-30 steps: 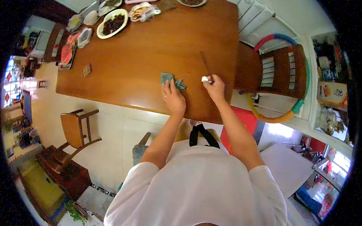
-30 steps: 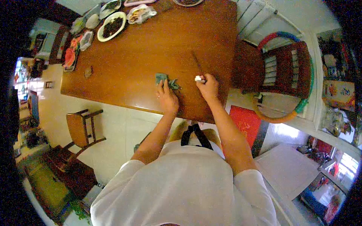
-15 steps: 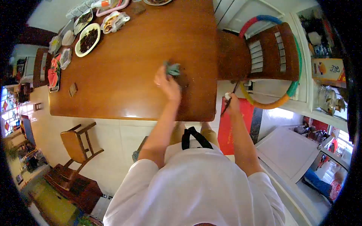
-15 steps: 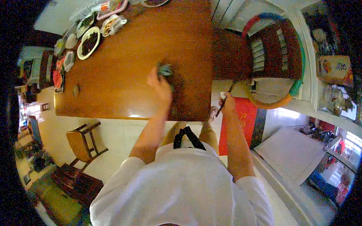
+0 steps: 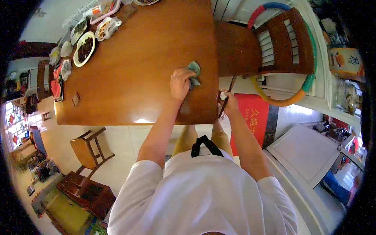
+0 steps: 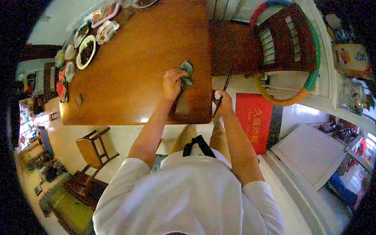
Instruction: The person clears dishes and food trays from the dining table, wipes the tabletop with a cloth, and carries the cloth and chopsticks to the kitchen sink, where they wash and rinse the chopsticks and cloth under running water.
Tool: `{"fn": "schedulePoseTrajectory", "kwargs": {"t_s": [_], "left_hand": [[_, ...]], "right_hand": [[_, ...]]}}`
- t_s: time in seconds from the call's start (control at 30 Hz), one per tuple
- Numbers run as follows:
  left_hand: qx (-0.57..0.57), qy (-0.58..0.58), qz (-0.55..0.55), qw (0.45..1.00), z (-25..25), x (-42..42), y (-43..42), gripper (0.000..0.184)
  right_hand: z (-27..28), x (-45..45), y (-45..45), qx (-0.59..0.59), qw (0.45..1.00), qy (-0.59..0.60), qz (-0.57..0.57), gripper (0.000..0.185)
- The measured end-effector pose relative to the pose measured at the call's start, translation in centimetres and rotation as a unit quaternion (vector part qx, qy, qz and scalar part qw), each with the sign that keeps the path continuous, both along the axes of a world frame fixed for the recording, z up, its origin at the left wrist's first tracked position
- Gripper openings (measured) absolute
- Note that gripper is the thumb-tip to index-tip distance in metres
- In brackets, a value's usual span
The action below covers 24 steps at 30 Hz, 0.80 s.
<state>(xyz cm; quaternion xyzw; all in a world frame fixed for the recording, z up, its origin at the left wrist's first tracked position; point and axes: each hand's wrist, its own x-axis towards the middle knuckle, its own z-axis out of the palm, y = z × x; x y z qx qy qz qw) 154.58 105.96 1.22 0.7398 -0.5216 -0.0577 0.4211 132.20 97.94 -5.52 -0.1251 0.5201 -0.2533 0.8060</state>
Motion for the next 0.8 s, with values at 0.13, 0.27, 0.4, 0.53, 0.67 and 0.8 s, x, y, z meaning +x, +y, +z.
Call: {"fn": "schedulePoseTrajectory", "kwargs": {"t_s": [0.13, 0.27, 0.4, 0.53, 0.67, 0.8], "left_hand": [[-0.020, 0.089, -0.071, 0.993, 0.5, -2.4, 0.6, 0.033], [-0.035, 0.053, 0.006, 0.998, 0.4, 1.8, -3.3, 0.036], [-0.028, -0.002, -0.009, 1.000, -1.2, 7.4, -12.3, 0.042], [0.007, -0.028, -0.064, 0.998, -4.1, 6.9, -16.2, 0.044], [0.023, -0.003, -0.229, 0.973, -3.2, 4.3, -15.0, 0.041], [0.040, 0.023, -0.332, 0.942, -2.3, 2.6, -10.9, 0.038]], "right_hand": [[-1.5, -0.7, 0.3, 0.023, 1.000, -0.018, 0.008, 0.016], [1.1, -0.5, 0.4, 0.034, 0.999, 0.008, 0.015, 0.014], [-0.4, -1.2, 0.2, 0.043, 0.998, 0.024, 0.046, 0.016], [-1.9, -0.7, 1.4, -0.088, 0.991, 0.069, 0.073, 0.016], [0.5, -0.7, 0.9, 0.048, 0.998, -0.032, -0.012, 0.014], [1.8, -0.1, 0.7, 0.050, 0.999, 0.006, 0.000, 0.015]]}}
